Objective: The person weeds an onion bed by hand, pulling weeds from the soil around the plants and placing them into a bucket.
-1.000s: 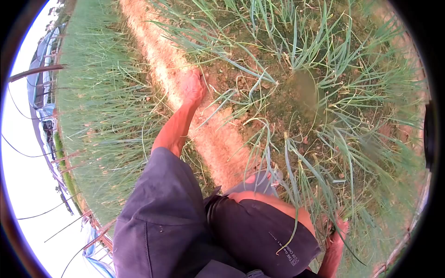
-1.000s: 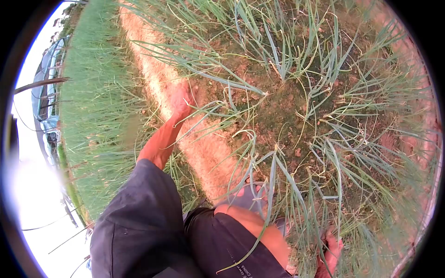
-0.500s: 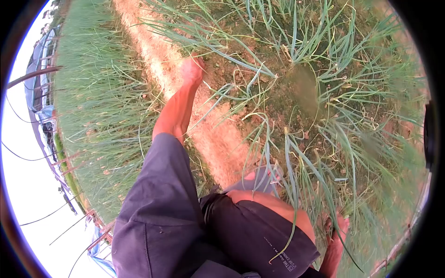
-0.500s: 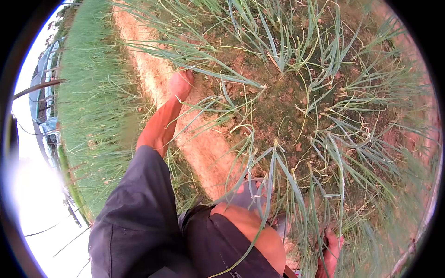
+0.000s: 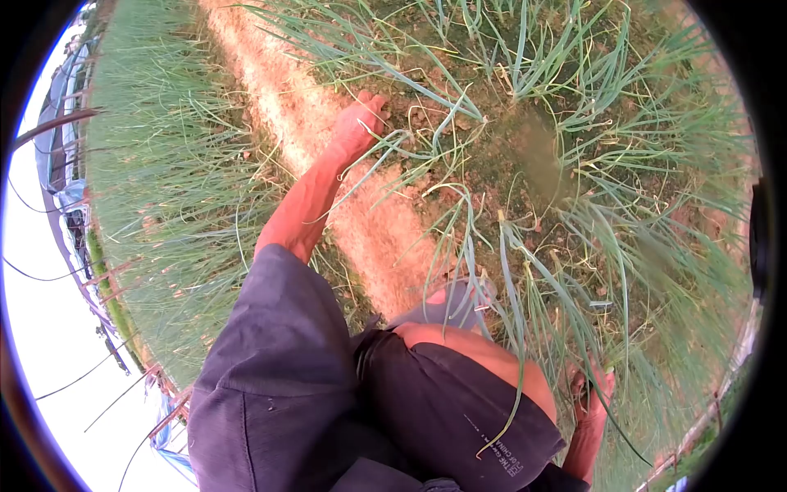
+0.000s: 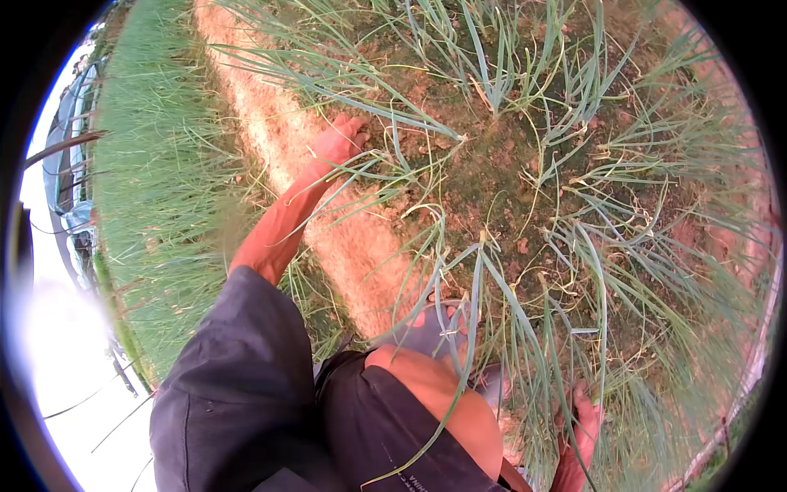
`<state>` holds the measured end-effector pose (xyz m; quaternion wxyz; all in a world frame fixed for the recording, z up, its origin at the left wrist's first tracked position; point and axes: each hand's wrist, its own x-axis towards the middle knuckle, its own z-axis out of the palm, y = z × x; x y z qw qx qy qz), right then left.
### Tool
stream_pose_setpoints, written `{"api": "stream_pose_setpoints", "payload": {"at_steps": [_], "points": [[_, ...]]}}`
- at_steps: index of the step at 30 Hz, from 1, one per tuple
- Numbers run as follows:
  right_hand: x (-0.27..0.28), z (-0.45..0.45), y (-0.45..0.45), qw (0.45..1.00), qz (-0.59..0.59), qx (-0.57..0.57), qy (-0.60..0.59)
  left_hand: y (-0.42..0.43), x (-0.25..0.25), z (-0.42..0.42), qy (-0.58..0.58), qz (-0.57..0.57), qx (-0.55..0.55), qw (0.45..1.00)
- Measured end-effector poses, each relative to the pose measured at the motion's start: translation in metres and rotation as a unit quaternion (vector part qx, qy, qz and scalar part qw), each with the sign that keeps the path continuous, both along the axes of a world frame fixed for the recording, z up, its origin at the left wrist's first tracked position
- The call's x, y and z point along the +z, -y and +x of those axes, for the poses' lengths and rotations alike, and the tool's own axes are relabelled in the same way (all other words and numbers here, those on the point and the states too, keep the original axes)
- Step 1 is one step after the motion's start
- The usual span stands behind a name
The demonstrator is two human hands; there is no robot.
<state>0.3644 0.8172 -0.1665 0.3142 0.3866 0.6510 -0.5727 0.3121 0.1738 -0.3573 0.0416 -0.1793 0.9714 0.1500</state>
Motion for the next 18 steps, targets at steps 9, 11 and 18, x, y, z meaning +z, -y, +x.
{"api": "stream_pose_setpoints", "payload": {"at_steps": [9,11,18], "points": [[0.007,0.001,0.010,0.999,0.002,-0.034,0.004,0.004,-0.026,-0.018,-0.014,-0.026,0.002,1.000],[0.002,0.007,0.001,0.999,-0.017,-0.031,-0.024,0.021,-0.032,-0.019,0.017,-0.016,0.052,0.998],[-0.031,0.024,-0.028,0.999,0.024,0.020,-0.012,0.030,-0.032,0.001,-0.080,0.030,-0.044,0.995]]}}
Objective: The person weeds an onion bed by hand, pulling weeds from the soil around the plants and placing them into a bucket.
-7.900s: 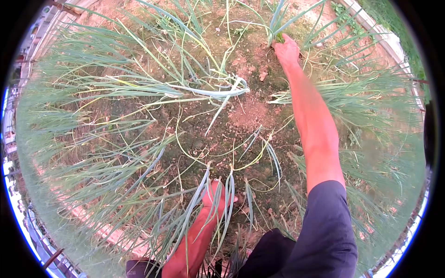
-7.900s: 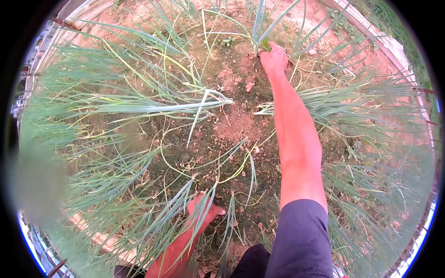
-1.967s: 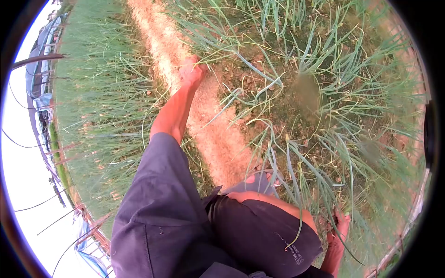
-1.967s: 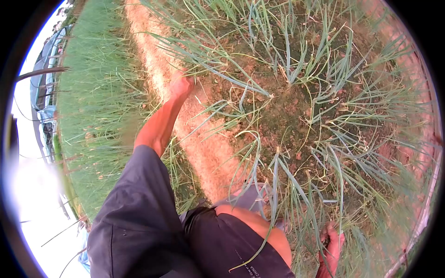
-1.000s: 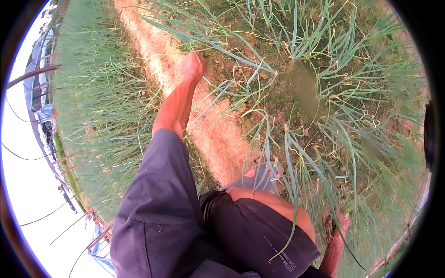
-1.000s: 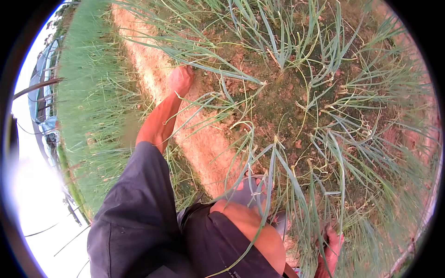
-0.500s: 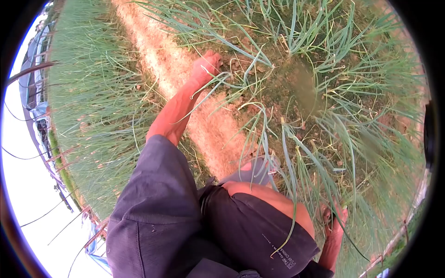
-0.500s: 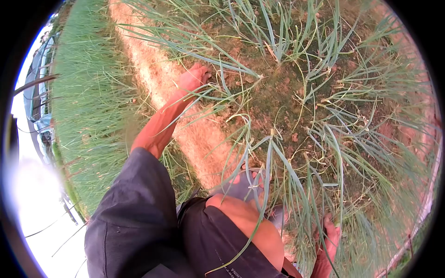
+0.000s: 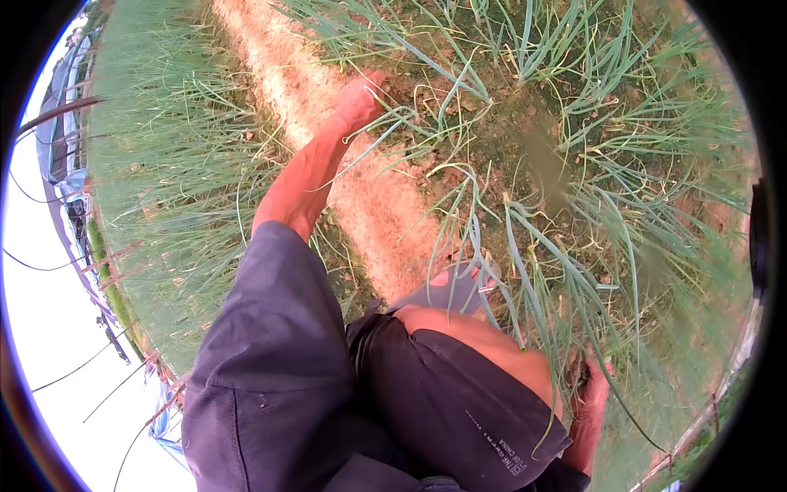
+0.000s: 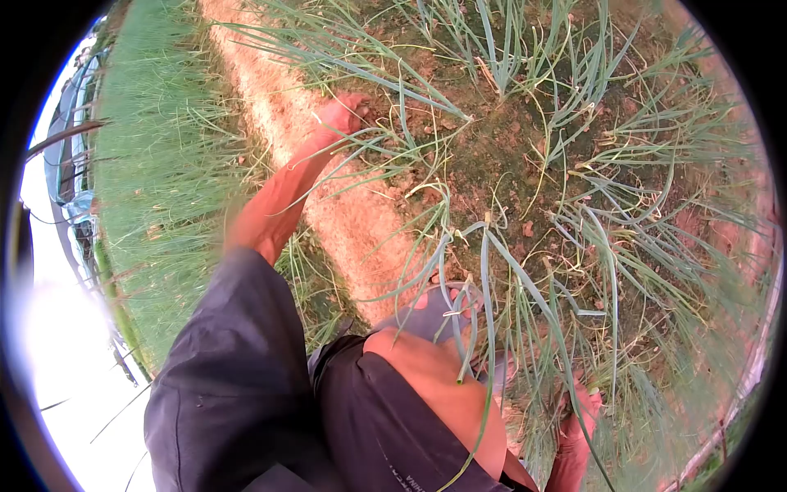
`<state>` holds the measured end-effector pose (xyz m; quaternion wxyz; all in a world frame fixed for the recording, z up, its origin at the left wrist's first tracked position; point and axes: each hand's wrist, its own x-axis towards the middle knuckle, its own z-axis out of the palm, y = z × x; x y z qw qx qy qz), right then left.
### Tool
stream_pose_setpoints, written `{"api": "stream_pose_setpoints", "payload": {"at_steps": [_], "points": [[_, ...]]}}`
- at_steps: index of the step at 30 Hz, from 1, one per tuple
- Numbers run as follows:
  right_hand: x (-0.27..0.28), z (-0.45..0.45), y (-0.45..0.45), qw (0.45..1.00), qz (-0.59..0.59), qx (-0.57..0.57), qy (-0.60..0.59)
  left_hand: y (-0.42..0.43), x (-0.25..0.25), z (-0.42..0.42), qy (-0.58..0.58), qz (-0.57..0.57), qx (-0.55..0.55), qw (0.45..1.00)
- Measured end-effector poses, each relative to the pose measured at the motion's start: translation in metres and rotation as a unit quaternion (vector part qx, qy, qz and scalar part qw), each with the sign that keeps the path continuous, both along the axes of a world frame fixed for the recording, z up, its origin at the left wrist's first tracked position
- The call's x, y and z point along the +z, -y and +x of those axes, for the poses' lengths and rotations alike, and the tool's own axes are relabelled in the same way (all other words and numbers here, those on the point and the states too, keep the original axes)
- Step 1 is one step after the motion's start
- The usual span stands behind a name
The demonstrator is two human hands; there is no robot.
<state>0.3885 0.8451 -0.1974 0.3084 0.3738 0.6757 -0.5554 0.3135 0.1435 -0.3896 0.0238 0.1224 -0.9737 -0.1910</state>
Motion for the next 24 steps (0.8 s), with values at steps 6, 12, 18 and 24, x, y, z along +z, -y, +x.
{"api": "stream_pose_setpoints", "payload": {"at_steps": [6,12,18,24], "points": [[0.025,-0.020,0.028,0.997,-0.071,0.031,-0.006,-0.036,0.020,-0.023,0.120,-0.104,0.000,0.987],[0.022,-0.014,0.026,0.996,-0.075,0.022,-0.029,0.000,-0.022,-0.034,0.116,-0.134,-0.100,0.979],[0.018,-0.013,0.000,0.994,-0.104,0.026,0.003,0.009,0.084,0.007,0.099,0.338,0.171,0.920],[-0.002,-0.013,0.012,0.998,-0.060,-0.006,-0.005,0.011,0.112,0.133,0.167,0.296,0.192,0.921]]}}
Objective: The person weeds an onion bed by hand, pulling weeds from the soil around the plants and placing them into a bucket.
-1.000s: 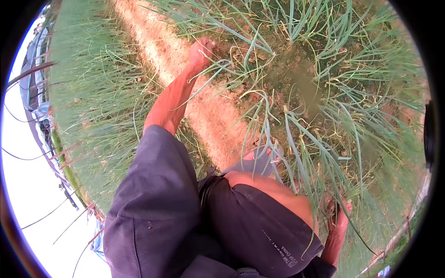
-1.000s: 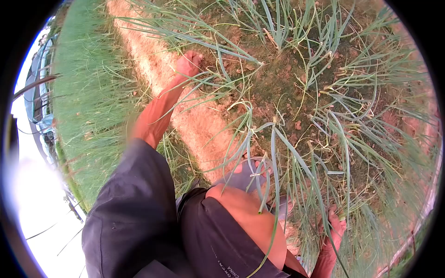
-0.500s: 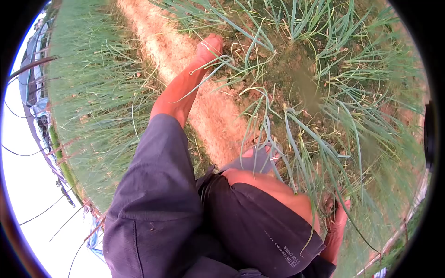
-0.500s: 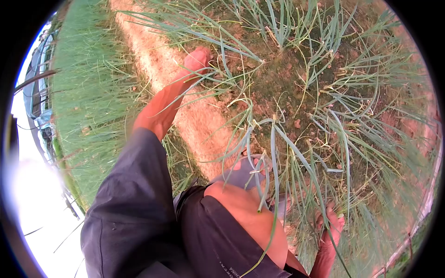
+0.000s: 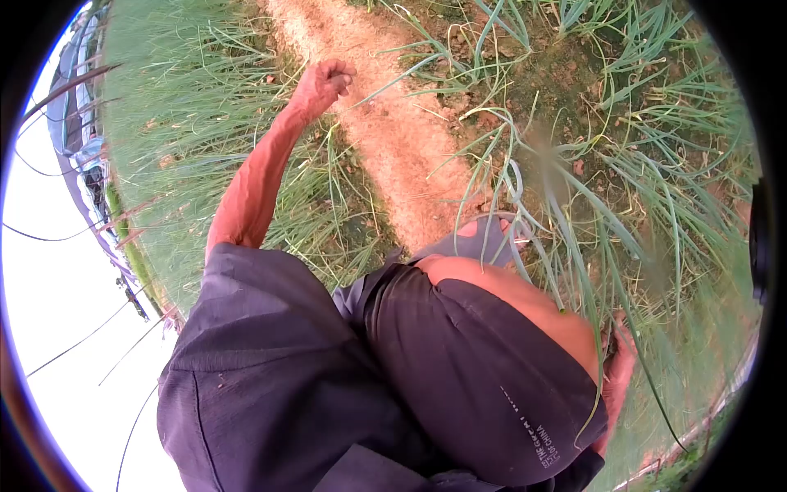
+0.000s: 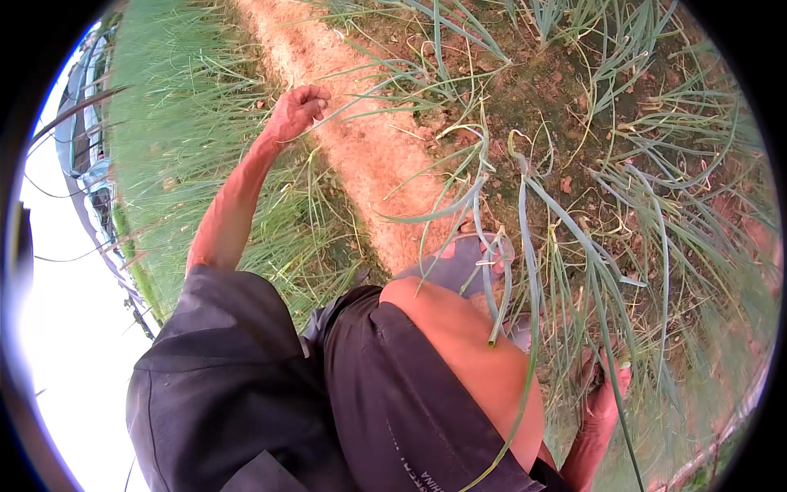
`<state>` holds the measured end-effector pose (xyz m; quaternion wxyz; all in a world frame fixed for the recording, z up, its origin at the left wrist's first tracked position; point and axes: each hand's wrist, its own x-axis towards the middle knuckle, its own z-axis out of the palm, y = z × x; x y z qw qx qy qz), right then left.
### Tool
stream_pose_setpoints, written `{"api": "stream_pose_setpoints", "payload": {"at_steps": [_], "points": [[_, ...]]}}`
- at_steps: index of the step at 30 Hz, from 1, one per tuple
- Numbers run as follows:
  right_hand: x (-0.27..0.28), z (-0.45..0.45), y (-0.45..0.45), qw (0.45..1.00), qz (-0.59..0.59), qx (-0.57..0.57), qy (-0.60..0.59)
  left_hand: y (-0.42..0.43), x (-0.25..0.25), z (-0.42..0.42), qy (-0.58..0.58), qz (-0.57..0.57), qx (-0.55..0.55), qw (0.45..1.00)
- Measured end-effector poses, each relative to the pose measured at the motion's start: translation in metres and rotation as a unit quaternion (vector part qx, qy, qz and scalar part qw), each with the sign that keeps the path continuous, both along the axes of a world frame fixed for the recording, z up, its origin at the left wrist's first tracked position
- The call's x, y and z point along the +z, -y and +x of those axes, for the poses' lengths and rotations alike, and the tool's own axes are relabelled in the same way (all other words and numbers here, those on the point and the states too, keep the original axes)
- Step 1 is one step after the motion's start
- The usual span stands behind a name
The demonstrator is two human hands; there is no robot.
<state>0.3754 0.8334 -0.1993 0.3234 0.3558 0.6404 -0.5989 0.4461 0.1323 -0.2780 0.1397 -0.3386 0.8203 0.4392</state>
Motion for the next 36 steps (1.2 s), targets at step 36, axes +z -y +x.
{"api": "stream_pose_setpoints", "payload": {"at_steps": [36], "points": [[-0.001,-0.003,0.000,0.999,0.024,0.016,0.031,0.046,-0.064,0.120,0.193,-0.352,0.060,0.914]]}}
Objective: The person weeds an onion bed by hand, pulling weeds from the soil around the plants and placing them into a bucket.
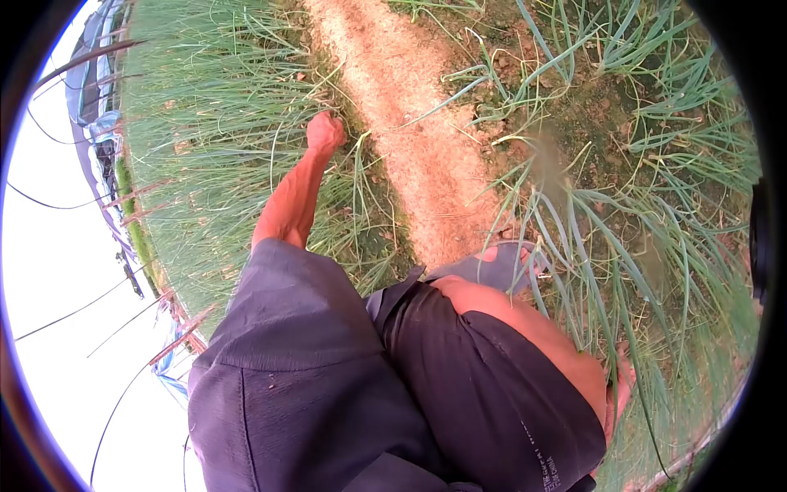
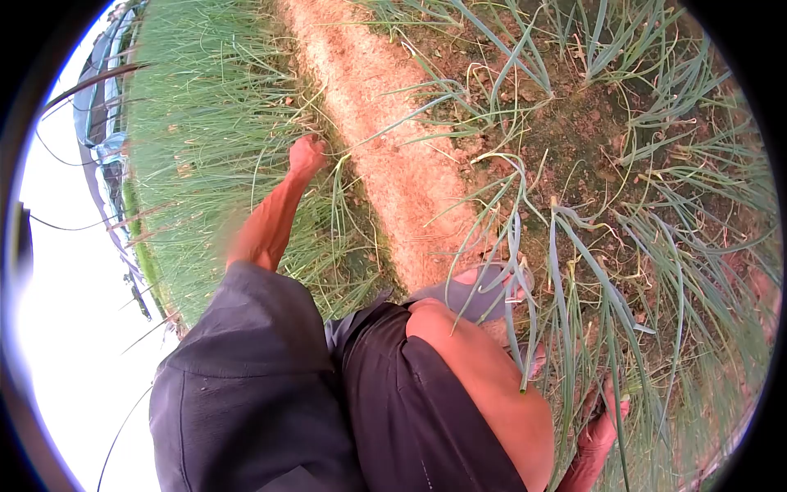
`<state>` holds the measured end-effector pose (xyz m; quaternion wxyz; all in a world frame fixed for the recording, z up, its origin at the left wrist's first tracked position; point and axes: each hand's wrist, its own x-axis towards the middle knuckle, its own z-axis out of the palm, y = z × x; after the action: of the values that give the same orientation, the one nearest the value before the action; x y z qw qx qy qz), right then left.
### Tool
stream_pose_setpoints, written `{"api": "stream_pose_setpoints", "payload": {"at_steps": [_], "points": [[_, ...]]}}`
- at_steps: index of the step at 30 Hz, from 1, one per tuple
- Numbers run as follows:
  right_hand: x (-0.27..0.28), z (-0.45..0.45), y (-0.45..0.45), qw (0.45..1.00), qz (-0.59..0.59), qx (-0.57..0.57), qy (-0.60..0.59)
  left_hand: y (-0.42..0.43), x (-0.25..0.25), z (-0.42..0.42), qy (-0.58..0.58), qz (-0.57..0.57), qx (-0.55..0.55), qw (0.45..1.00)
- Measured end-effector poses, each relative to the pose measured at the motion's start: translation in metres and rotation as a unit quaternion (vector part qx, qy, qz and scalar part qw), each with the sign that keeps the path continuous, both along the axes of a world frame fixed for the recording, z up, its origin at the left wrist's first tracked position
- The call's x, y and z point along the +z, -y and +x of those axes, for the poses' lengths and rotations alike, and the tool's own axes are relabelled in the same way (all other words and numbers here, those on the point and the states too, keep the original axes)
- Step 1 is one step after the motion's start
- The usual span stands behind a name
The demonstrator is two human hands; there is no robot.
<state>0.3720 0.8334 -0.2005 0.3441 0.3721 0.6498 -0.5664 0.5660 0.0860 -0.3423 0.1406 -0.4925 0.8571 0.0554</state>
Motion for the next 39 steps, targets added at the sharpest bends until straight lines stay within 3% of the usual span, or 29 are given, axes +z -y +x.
{"api": "stream_pose_setpoints", "payload": {"at_steps": [5,8,11,12,15,16,17,20,29,32,35,38,39], "points": [[0.016,-0.007,0.025,0.999,0.031,0.011,-0.006,-0.001,-0.010,-0.003,0.010,-0.013,0.050,0.999],[0.013,-0.008,0.027,0.999,0.034,0.019,-0.015,-0.006,0.001,-0.002,0.032,-0.002,-0.006,0.999],[0.021,-0.009,0.029,0.999,0.047,0.008,-0.012,-0.001,0.033,0.002,-0.102,0.191,0.033,0.976],[0.018,-0.008,0.028,0.999,0.031,-0.002,-0.015,0.015,0.030,0.016,-0.024,0.094,-0.089,0.991],[-0.002,-0.003,0.010,1.000,0.020,-0.017,-0.017,0.026,0.039,0.041,0.062,0.071,-0.186,0.978],[-0.020,0.004,-0.009,0.999,0.045,-0.019,-0.014,0.031,0.028,0.049,0.105,0.071,-0.168,0.978],[-0.026,0.005,-0.012,0.997,0.072,-0.022,-0.013,0.030,0.021,0.053,0.073,0.076,-0.141,0.984],[-0.005,-0.004,0.007,0.999,0.013,0.020,-0.022,0.014,0.017,0.049,0.011,0.115,-0.039,0.993],[0.000,-0.009,0.006,1.000,0.015,-0.002,-0.015,0.016,0.016,0.030,0.149,0.183,0.039,0.971],[0.003,-0.010,0.014,0.999,0.022,0.012,-0.020,0.020,0.007,0.043,0.073,0.204,0.019,0.976],[0.004,-0.012,0.018,0.999,0.021,0.018,-0.023,0.015,0.002,0.048,0.049,0.209,0.070,0.974],[0.005,-0.012,0.022,0.999,0.018,0.024,-0.023,0.010,0.002,0.035,0.153,0.126,-0.034,0.980],[0.006,-0.013,0.023,0.999,0.018,0.026,-0.024,0.005,0.005,0.034,0.131,0.116,-0.033,0.984]]}}
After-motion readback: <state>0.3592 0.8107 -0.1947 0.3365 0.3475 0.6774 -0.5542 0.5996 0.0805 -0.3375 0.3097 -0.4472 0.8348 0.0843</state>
